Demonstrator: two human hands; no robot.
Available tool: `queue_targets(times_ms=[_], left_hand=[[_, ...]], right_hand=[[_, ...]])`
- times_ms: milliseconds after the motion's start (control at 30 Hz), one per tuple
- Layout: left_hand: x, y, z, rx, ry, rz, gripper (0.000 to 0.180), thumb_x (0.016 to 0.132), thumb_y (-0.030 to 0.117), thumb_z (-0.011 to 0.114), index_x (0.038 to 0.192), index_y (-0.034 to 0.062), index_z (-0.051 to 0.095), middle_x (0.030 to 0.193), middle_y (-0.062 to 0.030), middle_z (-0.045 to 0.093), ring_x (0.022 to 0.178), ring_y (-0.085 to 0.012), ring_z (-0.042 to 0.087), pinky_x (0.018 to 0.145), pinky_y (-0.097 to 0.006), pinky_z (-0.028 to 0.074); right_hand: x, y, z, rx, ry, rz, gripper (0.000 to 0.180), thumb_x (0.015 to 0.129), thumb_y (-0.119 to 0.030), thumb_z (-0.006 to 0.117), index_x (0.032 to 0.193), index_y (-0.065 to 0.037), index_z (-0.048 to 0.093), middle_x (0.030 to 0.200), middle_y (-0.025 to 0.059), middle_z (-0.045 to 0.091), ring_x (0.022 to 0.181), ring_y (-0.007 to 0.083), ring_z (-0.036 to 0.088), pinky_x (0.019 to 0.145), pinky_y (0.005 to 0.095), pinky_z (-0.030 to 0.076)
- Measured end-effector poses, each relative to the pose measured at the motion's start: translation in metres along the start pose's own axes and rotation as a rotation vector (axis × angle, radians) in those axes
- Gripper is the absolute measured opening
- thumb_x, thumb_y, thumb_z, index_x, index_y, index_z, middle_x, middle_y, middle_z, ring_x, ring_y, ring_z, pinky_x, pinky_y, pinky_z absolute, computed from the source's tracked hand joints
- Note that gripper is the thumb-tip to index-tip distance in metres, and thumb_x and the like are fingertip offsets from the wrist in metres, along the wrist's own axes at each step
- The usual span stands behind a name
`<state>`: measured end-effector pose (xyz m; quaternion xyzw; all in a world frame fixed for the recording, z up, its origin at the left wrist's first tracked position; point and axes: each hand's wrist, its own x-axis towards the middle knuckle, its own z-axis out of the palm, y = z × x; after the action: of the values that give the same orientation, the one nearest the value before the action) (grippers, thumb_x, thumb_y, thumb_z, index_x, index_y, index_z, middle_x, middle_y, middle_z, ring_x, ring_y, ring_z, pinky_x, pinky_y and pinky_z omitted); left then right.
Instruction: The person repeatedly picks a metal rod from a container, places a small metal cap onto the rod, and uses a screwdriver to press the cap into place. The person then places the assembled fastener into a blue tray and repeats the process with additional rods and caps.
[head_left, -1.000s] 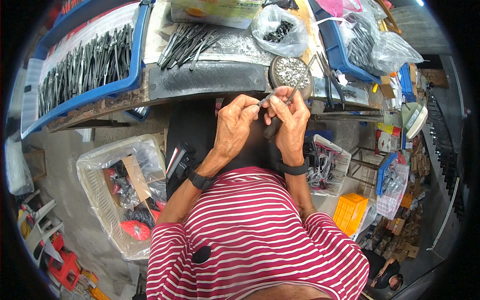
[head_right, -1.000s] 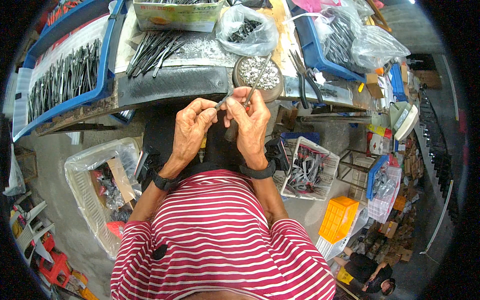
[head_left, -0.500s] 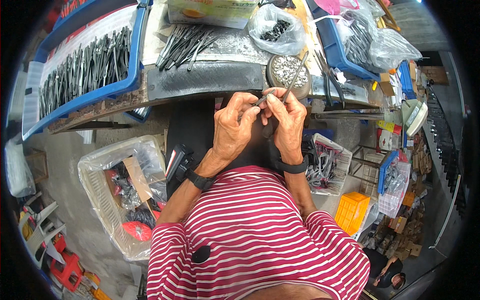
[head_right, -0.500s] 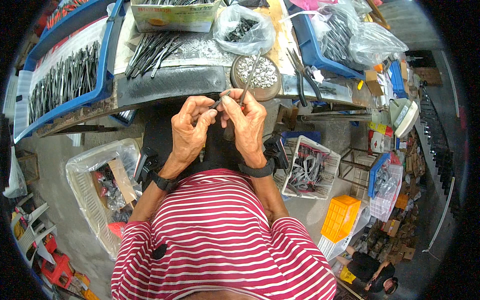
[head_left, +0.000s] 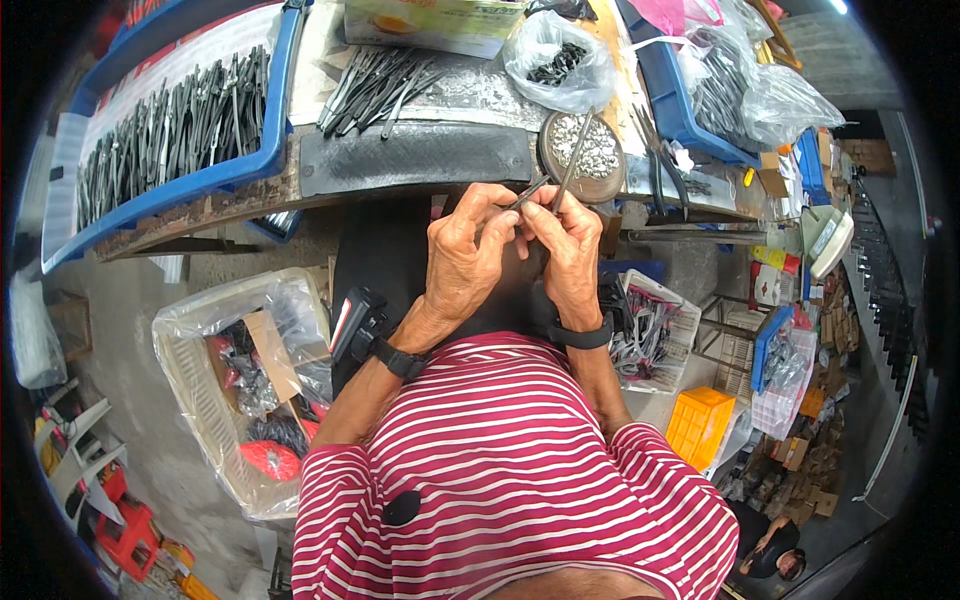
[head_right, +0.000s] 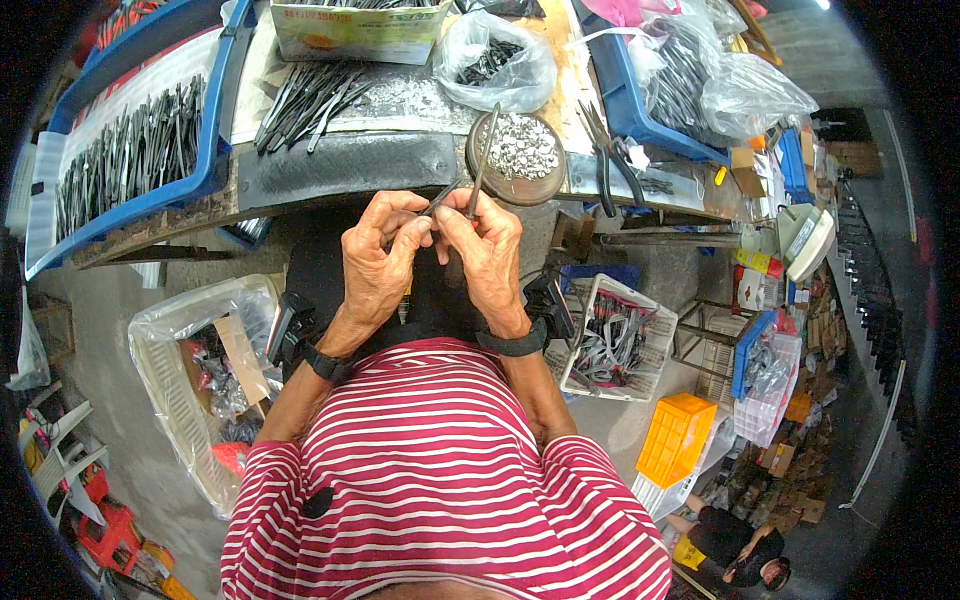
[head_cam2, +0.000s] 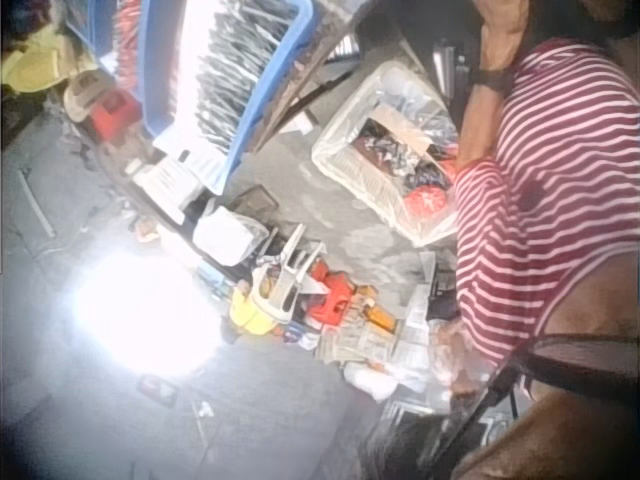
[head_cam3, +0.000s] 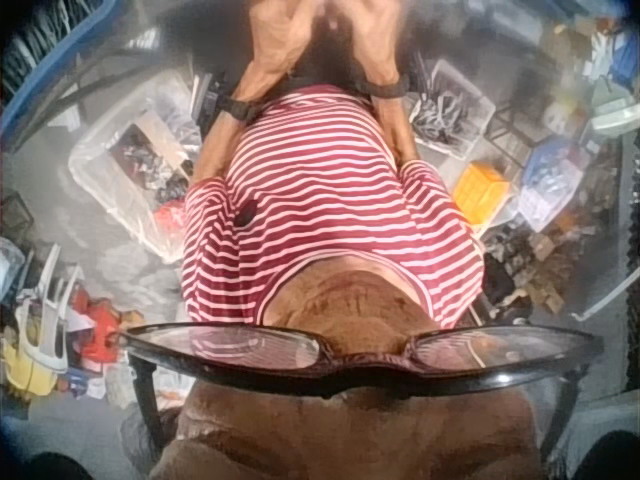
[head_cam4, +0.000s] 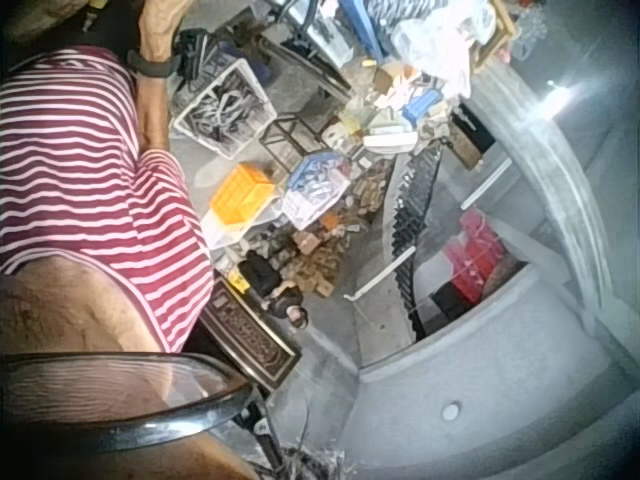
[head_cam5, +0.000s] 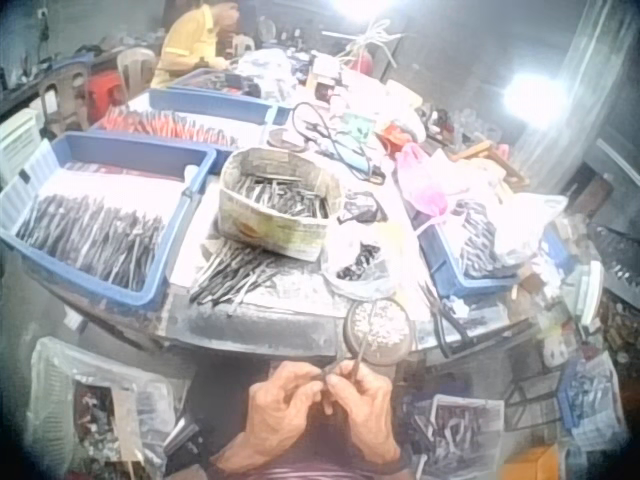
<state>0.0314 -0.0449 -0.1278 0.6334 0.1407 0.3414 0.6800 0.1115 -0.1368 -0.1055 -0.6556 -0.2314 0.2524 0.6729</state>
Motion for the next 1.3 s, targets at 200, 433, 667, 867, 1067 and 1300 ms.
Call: queue_targets(times_ms=[200, 433, 667, 867, 1067, 1300], left_hand=[[0.000, 0.002, -0.001, 0.008, -0.006, 0.031, 0.009, 0.084, -0.002, 0.052, 0.093, -0.0012, 0.053, 0.070, -0.0107, 0.064, 0.058, -0.0149, 0.063, 0.051, -0.025, 0.049], [-0.001, 0.002, -0.003, 0.121, -0.007, 0.141, 0.009, 0.082, -0.004, 0.053, 0.090, -0.0009, 0.053, 0.070, -0.0107, 0.063, 0.061, -0.0182, 0.064, 0.052, -0.028, 0.050], [0.004, -0.012, -0.011, 0.312, -0.043, 0.405, 0.014, 0.076, -0.006, 0.062, 0.087, -0.0009, 0.055, 0.072, -0.0112, 0.061, 0.064, -0.0229, 0.064, 0.056, -0.027, 0.049], [0.008, -0.019, -0.016, 0.342, -0.073, 0.532, 0.016, 0.073, -0.008, 0.062, 0.087, -0.0015, 0.056, 0.073, -0.0109, 0.062, 0.063, -0.0236, 0.064, 0.056, -0.029, 0.050], [0.007, -0.015, -0.015, 0.310, -0.065, 0.457, 0.020, 0.074, -0.007, 0.062, 0.092, -0.0007, 0.058, 0.076, -0.0112, 0.063, 0.067, -0.0226, 0.064, 0.058, -0.029, 0.050], [0.007, -0.017, -0.011, 0.202, -0.058, 0.456, 0.023, 0.078, -0.006, 0.060, 0.100, 0.0003, 0.060, 0.078, -0.0117, 0.064, 0.067, -0.0207, 0.064, 0.059, -0.027, 0.050]], right_hand=[[0.000, 0.000, 0.000, 0.047, -0.006, 0.021, 0.011, 0.086, -0.007, 0.052, 0.084, 0.003, 0.056, 0.069, 0.0047, 0.056, 0.052, 0.0079, 0.049, 0.046, 0.0204, 0.041], [0.003, 0.002, -0.005, 0.281, -0.073, 0.167, 0.014, 0.086, -0.011, 0.053, 0.085, 0.003, 0.055, 0.070, 0.0060, 0.054, 0.056, 0.0087, 0.048, 0.045, 0.0215, 0.041], [0.006, 0.001, -0.014, 0.551, -0.209, 0.347, 0.017, 0.084, -0.011, 0.056, 0.092, 0.003, 0.052, 0.075, 0.0050, 0.049, 0.060, 0.0091, 0.045, 0.043, 0.0212, 0.038], [0.007, -0.002, -0.019, 0.642, -0.261, 0.426, 0.016, 0.084, -0.010, 0.055, 0.091, 0.004, 0.055, 0.069, 0.0065, 0.052, 0.056, 0.0091, 0.046, 0.042, 0.0212, 0.039], [0.006, 0.000, -0.017, 0.699, -0.258, 0.409, 0.014, 0.085, -0.009, 0.055, 0.092, 0.004, 0.056, 0.070, 0.0059, 0.051, 0.057, 0.0093, 0.047, 0.042, 0.0213, 0.040], [0.002, -0.001, -0.011, 0.662, -0.154, 0.377, 0.013, 0.085, -0.011, 0.055, 0.089, 0.002, 0.056, 0.071, 0.0058, 0.052, 0.059, 0.0092, 0.048, 0.043, 0.0208, 0.041]])
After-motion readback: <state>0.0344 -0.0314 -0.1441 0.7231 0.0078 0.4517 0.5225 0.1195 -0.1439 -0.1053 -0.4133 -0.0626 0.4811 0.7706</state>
